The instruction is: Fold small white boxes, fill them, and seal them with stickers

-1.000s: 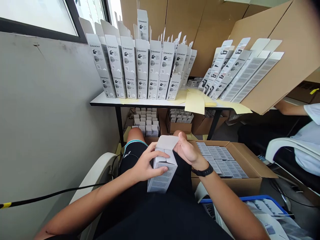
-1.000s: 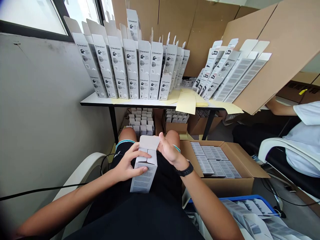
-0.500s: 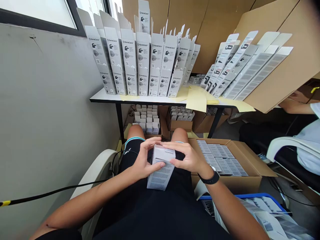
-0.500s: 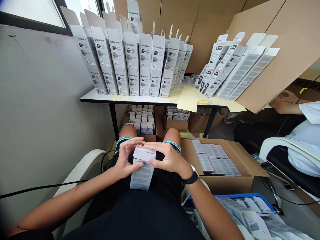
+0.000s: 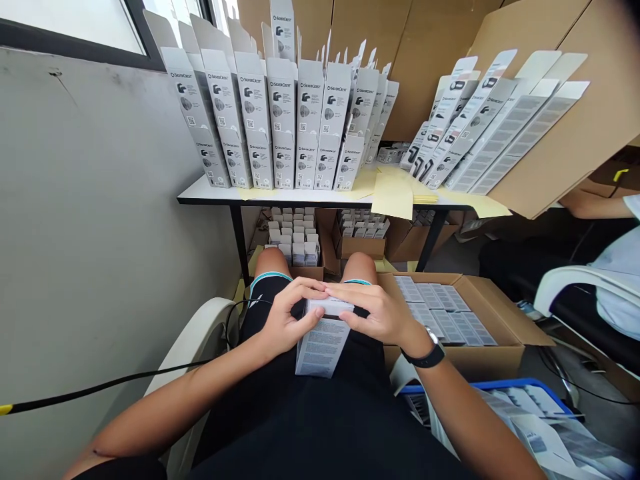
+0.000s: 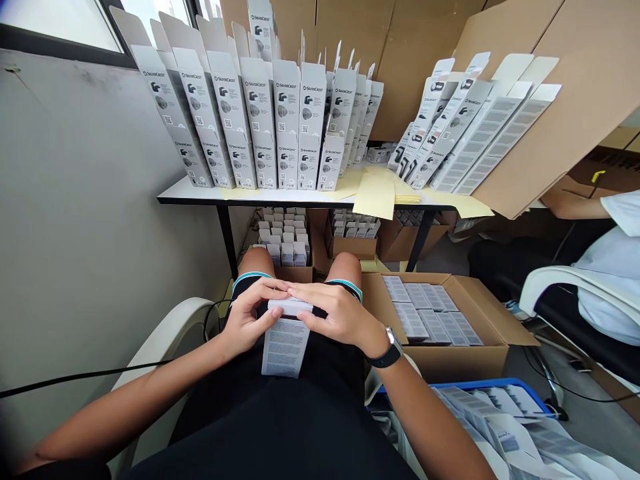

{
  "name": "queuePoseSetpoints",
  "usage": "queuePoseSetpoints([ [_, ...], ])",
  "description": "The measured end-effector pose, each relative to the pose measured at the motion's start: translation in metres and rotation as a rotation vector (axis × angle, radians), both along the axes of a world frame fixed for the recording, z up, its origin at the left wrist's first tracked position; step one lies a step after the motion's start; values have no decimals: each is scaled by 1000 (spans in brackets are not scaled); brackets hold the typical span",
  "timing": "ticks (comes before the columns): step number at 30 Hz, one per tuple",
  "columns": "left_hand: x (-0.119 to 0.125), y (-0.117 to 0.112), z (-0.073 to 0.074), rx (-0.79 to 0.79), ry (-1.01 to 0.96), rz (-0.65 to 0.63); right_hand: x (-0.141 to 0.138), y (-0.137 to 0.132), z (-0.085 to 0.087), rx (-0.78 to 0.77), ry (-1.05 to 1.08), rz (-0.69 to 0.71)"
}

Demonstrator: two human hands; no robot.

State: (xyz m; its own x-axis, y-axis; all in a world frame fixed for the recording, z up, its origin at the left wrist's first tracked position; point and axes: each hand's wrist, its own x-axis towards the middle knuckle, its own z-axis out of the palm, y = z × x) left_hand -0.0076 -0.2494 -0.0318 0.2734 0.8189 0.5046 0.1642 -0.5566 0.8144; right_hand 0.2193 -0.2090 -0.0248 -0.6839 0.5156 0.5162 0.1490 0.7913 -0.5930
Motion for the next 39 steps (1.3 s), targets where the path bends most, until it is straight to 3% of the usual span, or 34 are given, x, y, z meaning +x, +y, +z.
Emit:
queuePoseSetpoints([
  [15, -5, 1, 1, 39, 57, -84, -1, -17, 25, -59, -201, -84],
  [25, -7, 3, -5, 33, 39, -57, -9, -28, 22, -23, -401, -150],
  [31, -12, 10, -22, 324, 78, -93, -15, -34, 21, 40, -443, -187],
  [36, -13, 12, -24, 348, 114, -87, -10, -29, 18, -79, -513, -92],
  [39, -13, 8, -23, 225, 119, -60, -8, -19, 15, -198, -476, -64],
])
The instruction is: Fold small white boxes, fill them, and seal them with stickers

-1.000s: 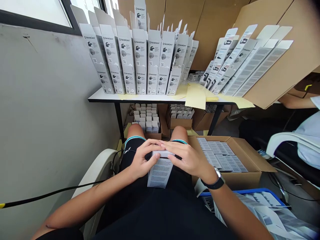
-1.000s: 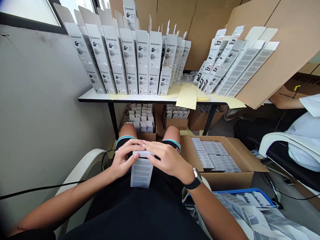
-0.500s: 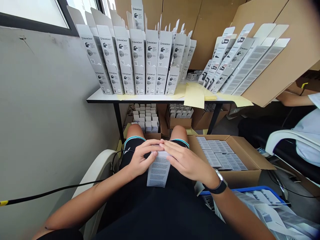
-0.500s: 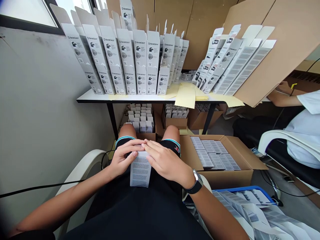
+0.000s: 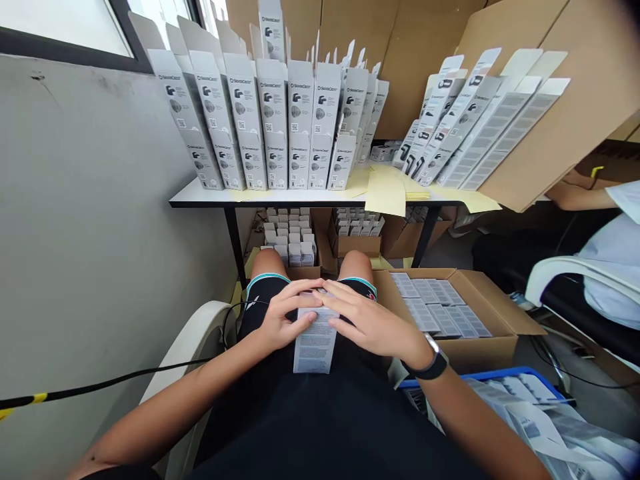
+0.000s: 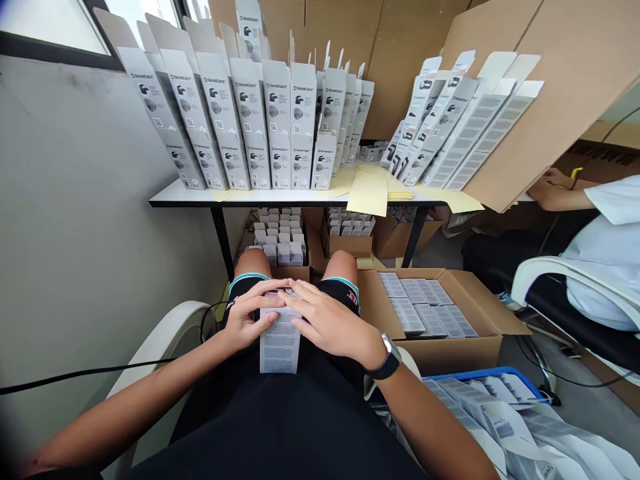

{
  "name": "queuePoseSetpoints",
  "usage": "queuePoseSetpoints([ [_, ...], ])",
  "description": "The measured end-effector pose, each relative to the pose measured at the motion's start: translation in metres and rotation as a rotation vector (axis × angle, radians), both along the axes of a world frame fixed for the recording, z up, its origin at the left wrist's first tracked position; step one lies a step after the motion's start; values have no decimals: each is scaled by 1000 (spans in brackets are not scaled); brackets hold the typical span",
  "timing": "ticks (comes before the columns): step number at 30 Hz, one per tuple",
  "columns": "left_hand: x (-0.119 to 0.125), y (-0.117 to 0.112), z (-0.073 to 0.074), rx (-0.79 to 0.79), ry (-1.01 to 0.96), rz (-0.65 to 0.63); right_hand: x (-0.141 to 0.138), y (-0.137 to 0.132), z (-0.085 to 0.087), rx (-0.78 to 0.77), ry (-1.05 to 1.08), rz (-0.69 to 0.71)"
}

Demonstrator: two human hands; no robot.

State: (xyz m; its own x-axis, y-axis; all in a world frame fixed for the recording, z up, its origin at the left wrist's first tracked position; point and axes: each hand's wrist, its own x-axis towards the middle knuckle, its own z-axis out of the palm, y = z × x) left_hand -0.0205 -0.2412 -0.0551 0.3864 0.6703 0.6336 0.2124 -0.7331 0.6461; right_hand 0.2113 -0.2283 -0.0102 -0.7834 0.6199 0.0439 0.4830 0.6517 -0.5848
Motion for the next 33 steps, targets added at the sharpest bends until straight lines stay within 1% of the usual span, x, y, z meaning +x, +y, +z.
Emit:
queuePoseSetpoints([
  [4, 4, -3, -6, -375, 9, 139, 1, 21, -12, -104, 184, -29],
  [6, 9, 4, -10, -523, -45, 252, 4, 28, -18, -126, 263, -120],
  [7, 14, 10, -12, -561, -103, 323, 6, 30, -20, -125, 284, -192],
  [9, 33, 28, -14, -574, -262, 457, 14, 28, -22, -118, 277, -318],
  [10, 47, 38, -15, -565, -341, 504, 19, 26, -24, -112, 252, -355],
  [12, 84, 58, -20, -548, -461, 531, 32, 20, -31, -72, 171, -427],
  [14, 129, 78, -29, -585, -527, 504, 51, 19, -44, 0, 77, -573],
  [16, 170, 96, -43, -631, -543, 421, 76, 24, -65, 43, 30, -763],
  [17, 188, 106, -51, -669, -529, 363, 90, 29, -77, 42, 36, -834],
  [18, 202, 115, -60, -696, -521, 299, 105, 35, -89, 28, 55, -879],
  [20, 221, 131, -78, -773, -468, 159, 132, 48, -113, -2, 92, -903],
  [22, 230, 145, -97, -884, -413, 48, 153, 58, -134, -17, 118, -905],
  [23, 232, 151, -107, -941, -393, 14, 159, 62, -142, -18, 135, -918],
  [25, 234, 163, -123, -1025, -369, -7, 165, 68, -157, -11, 177, -963],
  [27, 237, 175, -138, -1058, -342, -16, 164, 73, -168, 10, 194, -1023],
  [30, 242, 193, -155, -1067, -268, -70, 159, 81, -183, 36, 133, -1066],
  [31, 243, 199, -159, -1067, -230, -96, 160, 85, -190, 25, 106, -1069],
  [33, 239, 209, -166, -1063, -134, -141, 170, 91, -206, -49, 69, -1086],
])
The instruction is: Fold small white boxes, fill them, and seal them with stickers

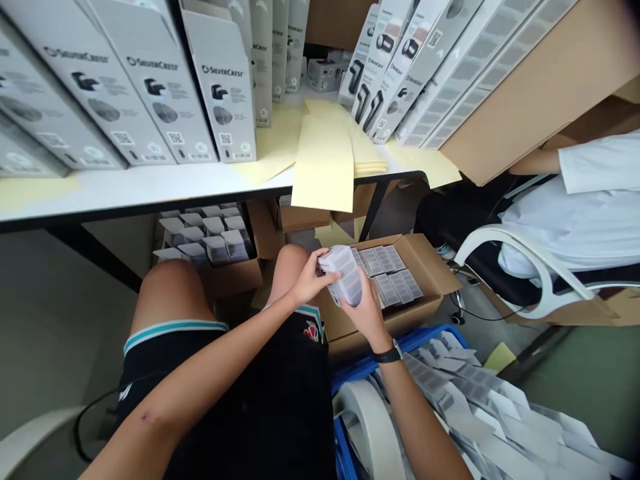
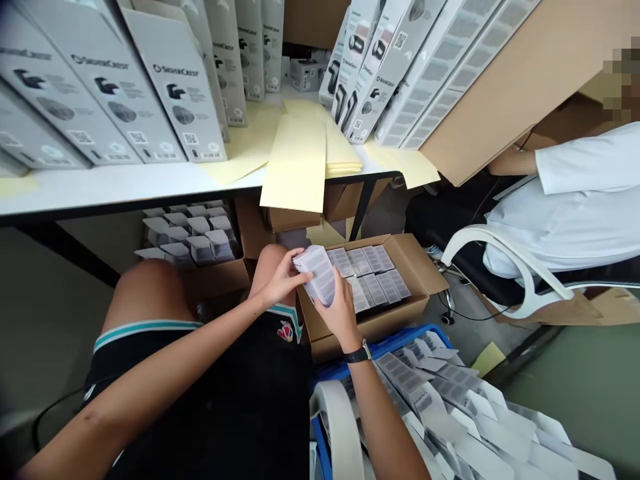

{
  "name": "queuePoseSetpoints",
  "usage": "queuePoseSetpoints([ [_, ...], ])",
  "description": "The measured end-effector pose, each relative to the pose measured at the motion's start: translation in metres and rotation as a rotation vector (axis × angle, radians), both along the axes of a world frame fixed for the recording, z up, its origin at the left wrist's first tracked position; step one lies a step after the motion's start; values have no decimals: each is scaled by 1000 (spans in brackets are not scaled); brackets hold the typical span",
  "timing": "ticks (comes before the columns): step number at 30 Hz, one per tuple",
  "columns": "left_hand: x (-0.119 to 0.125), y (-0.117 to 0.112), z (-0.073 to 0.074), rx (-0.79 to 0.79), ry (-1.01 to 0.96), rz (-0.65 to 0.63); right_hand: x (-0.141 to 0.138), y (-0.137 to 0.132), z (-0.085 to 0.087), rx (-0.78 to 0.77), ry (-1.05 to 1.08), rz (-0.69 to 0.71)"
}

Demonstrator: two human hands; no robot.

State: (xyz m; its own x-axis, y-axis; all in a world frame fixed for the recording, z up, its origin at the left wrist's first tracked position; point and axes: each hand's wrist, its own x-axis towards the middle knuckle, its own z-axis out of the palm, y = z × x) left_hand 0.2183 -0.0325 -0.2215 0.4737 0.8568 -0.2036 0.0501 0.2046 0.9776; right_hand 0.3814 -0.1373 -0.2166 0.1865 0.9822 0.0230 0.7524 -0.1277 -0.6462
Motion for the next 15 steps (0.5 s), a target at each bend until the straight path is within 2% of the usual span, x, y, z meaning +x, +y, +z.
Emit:
queuePoseSetpoints([
  [2, -13, 7, -4, 27, 91, -73, 25, 6, -23, -88, 40, -75],
  [5, -48, 12, -5, 97, 273, -145, 85, 16, -65, -150, 35, -330],
  [7, -72, 12, -7, 123, 400, -138, 128, 26, -95, -186, 10, -504],
  [9, -88, 8, -10, 99, 508, -118, 164, 37, -126, -240, 0, -616],
  [12, -91, -6, -17, 29, 637, -199, 195, 55, -171, -319, -13, -691],
  [15, -79, -16, -20, -5, 758, -324, 205, 73, -211, -386, -20, -682],
])
